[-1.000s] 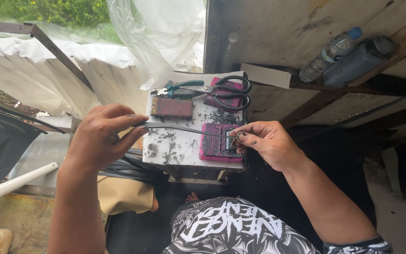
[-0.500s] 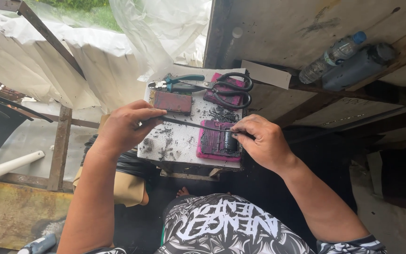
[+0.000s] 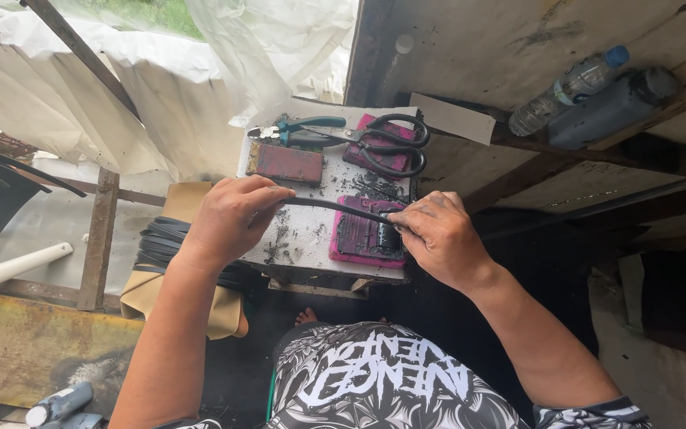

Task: Applying edge paint to leather strips using a manual roller and hanging them on a rack to dry.

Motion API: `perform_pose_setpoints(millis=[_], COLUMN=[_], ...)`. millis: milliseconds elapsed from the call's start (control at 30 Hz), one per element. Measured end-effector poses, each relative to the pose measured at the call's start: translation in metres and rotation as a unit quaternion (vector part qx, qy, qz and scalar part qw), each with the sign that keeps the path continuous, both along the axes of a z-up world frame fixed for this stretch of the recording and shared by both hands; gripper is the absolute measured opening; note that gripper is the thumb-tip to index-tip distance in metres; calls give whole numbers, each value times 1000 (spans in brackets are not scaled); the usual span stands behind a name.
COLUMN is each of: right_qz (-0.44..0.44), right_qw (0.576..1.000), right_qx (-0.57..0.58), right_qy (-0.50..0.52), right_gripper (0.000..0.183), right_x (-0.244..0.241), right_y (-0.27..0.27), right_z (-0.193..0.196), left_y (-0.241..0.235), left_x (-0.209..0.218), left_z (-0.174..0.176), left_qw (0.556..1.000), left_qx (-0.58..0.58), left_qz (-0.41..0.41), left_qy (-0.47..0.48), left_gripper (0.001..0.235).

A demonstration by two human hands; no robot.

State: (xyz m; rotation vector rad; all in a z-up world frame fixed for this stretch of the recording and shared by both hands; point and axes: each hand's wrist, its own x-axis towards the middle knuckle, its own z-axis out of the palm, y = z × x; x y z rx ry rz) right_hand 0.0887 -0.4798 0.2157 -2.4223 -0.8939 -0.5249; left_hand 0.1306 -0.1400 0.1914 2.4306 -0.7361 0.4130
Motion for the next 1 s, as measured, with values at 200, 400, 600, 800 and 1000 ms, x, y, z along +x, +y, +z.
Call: perform_pose_setpoints(millis=[200, 400, 600, 800, 1000], right_qz=[18, 34, 35, 34, 36], right_qw=[999, 997, 997, 998, 997], right_qx=[-7, -24, -15, -23, -13], right_qy=[-28, -60, -60, -57, -60], right_gripper=[11, 10, 11, 12, 10], right_x=[0, 2, 4, 4, 2], right_y=[2, 8, 13, 14, 8], right_z=[-3, -2, -3, -4, -1], left_y=[-1, 3, 5, 5, -3], left_x=[-2, -7, -14, -19, -20], left_z=[-3, -10, -2, -1, -1], left_qw=[1000, 999, 996, 994, 992], left_qx=[-18, -7, 19, 46, 64], left_qz=[21, 31, 44, 49, 34], left_qy=[-10, -40, -70, -84, -99], left_gripper=[17, 19, 15, 14, 13])
